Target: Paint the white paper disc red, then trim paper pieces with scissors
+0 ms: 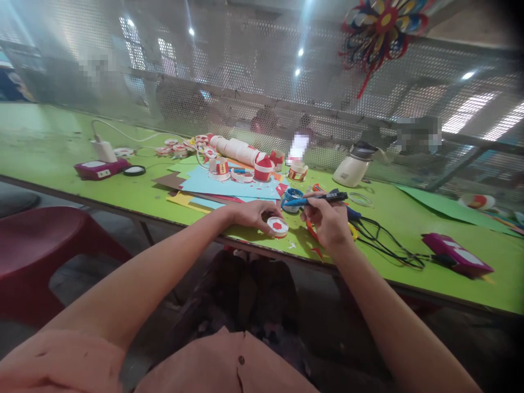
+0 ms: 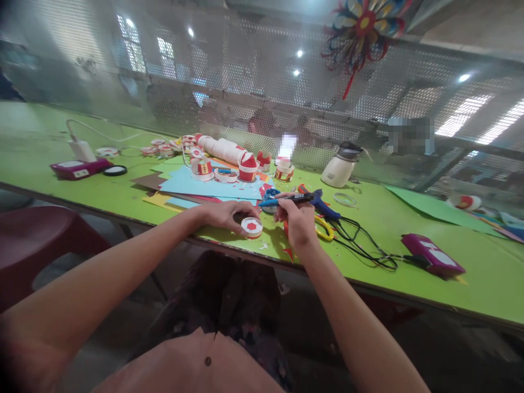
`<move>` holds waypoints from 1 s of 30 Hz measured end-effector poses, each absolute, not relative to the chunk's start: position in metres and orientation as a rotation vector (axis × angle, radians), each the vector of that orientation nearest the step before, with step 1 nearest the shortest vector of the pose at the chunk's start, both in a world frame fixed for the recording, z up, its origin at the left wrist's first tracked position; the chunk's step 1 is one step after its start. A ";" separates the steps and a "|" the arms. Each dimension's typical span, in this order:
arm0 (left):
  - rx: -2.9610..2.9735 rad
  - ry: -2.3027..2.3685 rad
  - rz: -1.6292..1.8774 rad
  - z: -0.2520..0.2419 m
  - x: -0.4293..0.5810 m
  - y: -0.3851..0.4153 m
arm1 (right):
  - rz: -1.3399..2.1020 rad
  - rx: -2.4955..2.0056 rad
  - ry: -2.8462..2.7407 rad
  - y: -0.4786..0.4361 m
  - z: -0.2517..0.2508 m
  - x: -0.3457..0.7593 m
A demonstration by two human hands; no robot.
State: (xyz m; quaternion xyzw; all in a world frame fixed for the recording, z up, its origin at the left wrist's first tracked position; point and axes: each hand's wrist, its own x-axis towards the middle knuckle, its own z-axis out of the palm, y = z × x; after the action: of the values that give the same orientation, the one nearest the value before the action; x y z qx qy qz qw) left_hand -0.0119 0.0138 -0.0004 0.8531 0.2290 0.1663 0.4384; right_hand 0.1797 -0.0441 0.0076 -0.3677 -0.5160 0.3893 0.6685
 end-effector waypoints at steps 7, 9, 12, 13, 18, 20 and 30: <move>2.149 0.659 0.433 -0.003 -0.010 0.011 | 0.805 -1.008 -1.107 -0.050 -0.007 0.181; 2.182 0.669 0.451 -0.005 -0.010 0.012 | 0.680 -1.100 -1.210 -0.050 -0.009 0.178; 2.222 0.645 0.480 -0.007 -0.009 0.013 | 0.529 -1.127 -1.318 -0.052 -0.009 0.172; 2.234 0.634 0.490 -0.008 -0.009 0.014 | 0.495 -1.122 -1.343 -0.053 -0.009 0.169; 2.274 0.608 0.519 -0.009 -0.008 0.014 | 0.396 -1.120 -1.451 -0.059 -0.011 0.166; 2.288 0.622 0.511 -0.008 -0.008 0.013 | 0.380 -1.140 -1.488 -0.059 -0.013 0.168; 2.258 0.606 0.505 -0.008 -0.009 0.014 | 0.394 -1.176 -1.546 -0.052 -0.019 0.170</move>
State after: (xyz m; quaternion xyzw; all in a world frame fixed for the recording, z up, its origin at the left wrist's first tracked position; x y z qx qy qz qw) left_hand -0.0087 0.0143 -0.0084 0.8784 0.2359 0.1966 0.3662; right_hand 0.1702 -0.0517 -0.0193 -0.4962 -0.6527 0.1664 0.5478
